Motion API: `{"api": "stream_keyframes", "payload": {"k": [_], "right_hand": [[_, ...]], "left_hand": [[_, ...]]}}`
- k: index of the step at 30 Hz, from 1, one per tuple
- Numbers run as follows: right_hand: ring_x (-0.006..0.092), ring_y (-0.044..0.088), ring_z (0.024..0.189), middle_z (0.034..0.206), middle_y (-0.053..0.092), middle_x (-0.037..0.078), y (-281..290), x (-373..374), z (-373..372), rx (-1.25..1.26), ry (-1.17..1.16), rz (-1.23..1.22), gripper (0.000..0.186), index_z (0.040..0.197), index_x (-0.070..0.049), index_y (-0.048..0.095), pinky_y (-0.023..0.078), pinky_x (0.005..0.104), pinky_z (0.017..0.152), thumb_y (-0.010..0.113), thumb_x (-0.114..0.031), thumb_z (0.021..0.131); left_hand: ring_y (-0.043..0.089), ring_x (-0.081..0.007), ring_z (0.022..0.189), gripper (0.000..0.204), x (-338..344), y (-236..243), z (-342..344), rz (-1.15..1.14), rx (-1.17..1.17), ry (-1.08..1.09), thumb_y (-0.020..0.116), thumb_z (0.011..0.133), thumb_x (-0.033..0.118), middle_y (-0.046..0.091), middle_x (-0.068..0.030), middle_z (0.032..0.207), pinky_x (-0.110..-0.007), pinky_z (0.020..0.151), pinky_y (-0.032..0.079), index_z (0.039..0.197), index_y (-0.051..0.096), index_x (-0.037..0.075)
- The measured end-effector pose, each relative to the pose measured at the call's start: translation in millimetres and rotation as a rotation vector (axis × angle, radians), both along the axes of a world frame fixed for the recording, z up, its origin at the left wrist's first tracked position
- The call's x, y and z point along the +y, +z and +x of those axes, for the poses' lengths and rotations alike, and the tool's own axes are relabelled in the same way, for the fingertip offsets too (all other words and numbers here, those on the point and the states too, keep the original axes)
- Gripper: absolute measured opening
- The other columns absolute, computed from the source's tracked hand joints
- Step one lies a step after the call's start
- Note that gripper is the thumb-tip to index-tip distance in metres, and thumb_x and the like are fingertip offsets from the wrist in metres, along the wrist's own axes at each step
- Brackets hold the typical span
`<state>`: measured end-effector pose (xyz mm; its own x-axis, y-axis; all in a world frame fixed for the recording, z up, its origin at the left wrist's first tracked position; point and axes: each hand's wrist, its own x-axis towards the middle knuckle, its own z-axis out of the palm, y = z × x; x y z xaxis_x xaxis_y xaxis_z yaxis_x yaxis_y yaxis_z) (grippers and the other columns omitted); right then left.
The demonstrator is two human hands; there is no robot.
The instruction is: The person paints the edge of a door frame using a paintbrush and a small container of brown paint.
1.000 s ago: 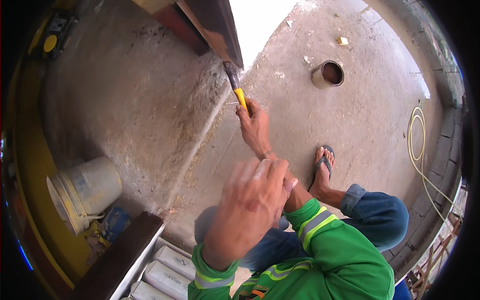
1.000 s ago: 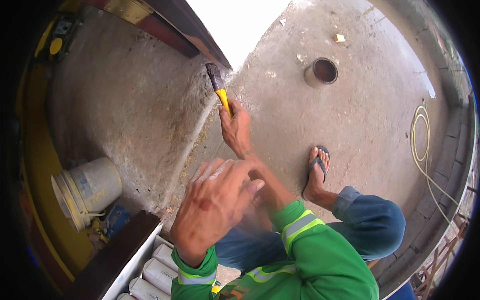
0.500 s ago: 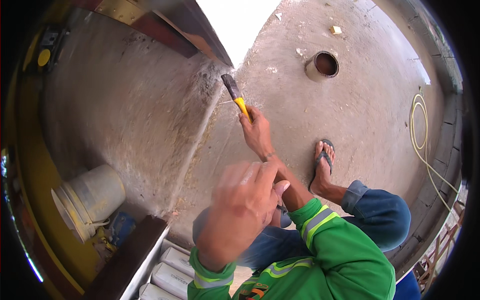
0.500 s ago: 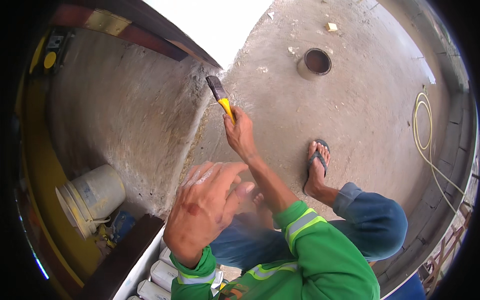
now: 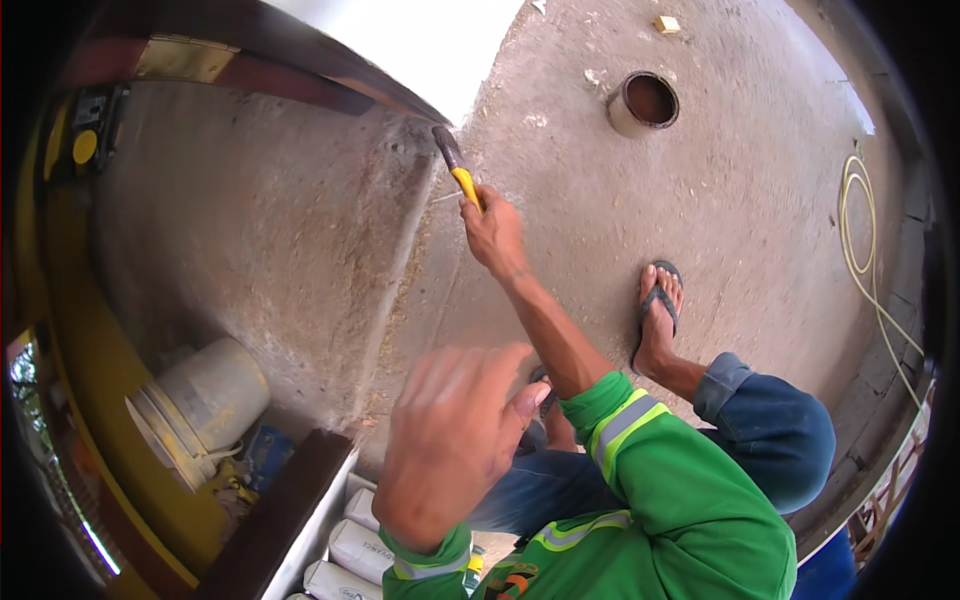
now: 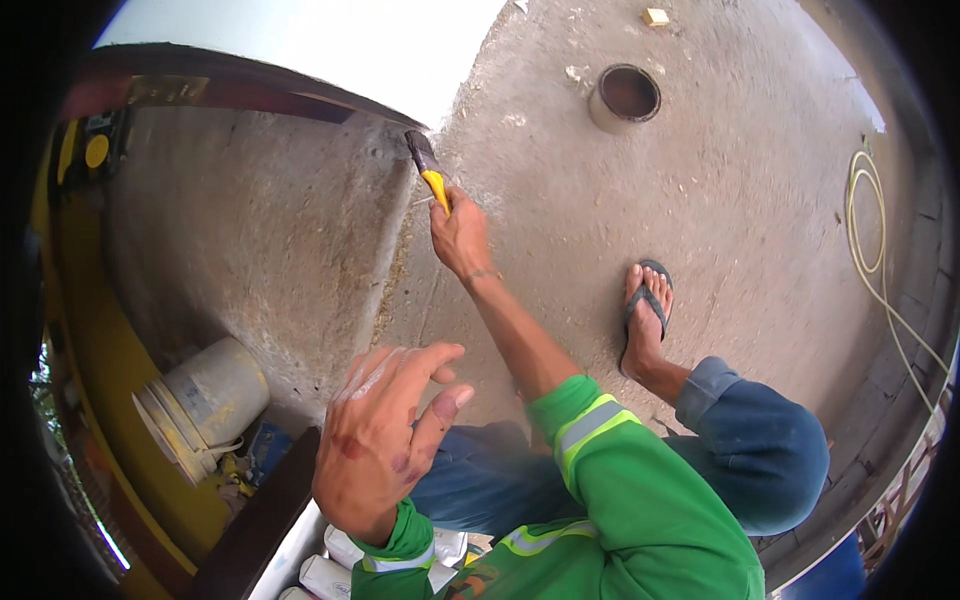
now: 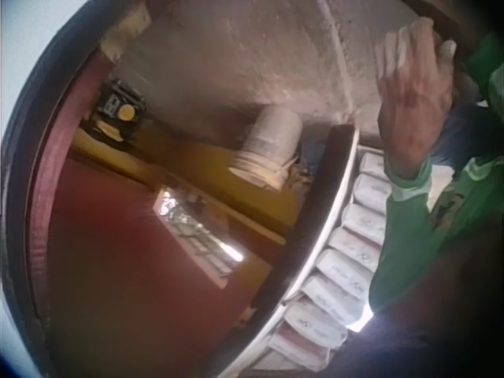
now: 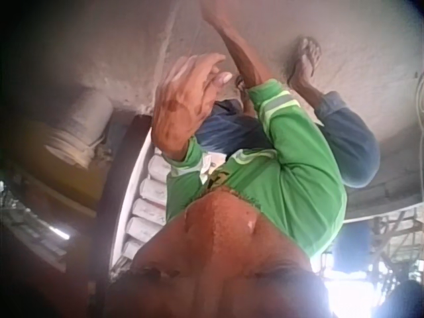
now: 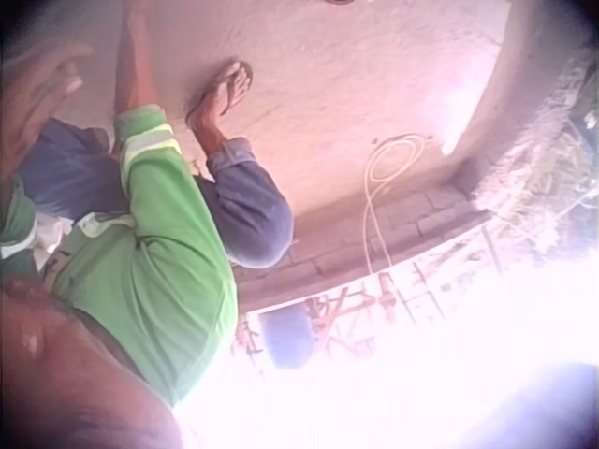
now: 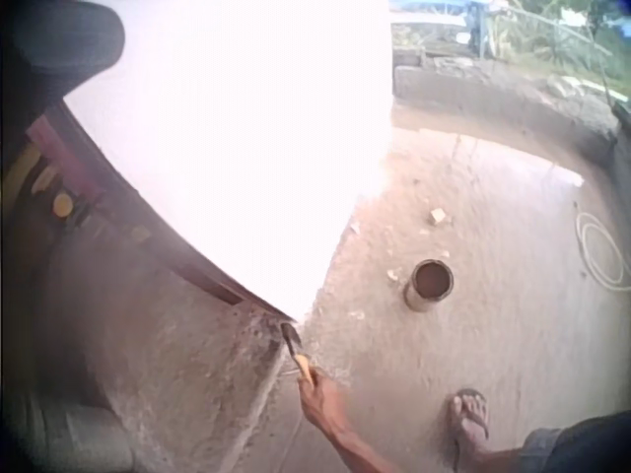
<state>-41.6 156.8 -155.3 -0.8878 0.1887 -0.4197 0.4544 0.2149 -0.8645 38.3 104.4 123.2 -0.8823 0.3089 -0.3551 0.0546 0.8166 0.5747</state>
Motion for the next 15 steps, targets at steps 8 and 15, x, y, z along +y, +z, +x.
{"api": "stream_keyframes", "payload": {"k": [8,15], "right_hand": [[0.0451,0.067,0.09,0.091,0.067,0.03,-4.0,3.1,-9.5,-0.046,-0.029,-0.028,0.03,0.108,0.005,0.065,0.05,0.0497,0.081,0.06,-0.02,0.092],[0.0319,0.068,0.077,0.083,0.069,0.022,-7.9,-1.9,-12.1,-0.019,-0.05,-0.026,0.033,0.113,0.002,0.067,0.05,0.0421,0.072,0.063,-0.023,0.092]], "left_hand": [[0.059,-0.0313,0.074,0.032,6.4,-5.5,-3.2,-0.026,-0.026,-0.012,0.064,0.094,0.033,0.068,-0.0082,0.091,-0.044,0.077,0.048,0.113,0.066,0.007],[0.058,-0.0301,0.071,0.033,10.7,-7.9,-8.1,-0.041,-0.053,-0.003,0.063,0.094,0.034,0.069,-0.0079,0.091,-0.043,0.077,0.048,0.113,0.067,0.007]]}}
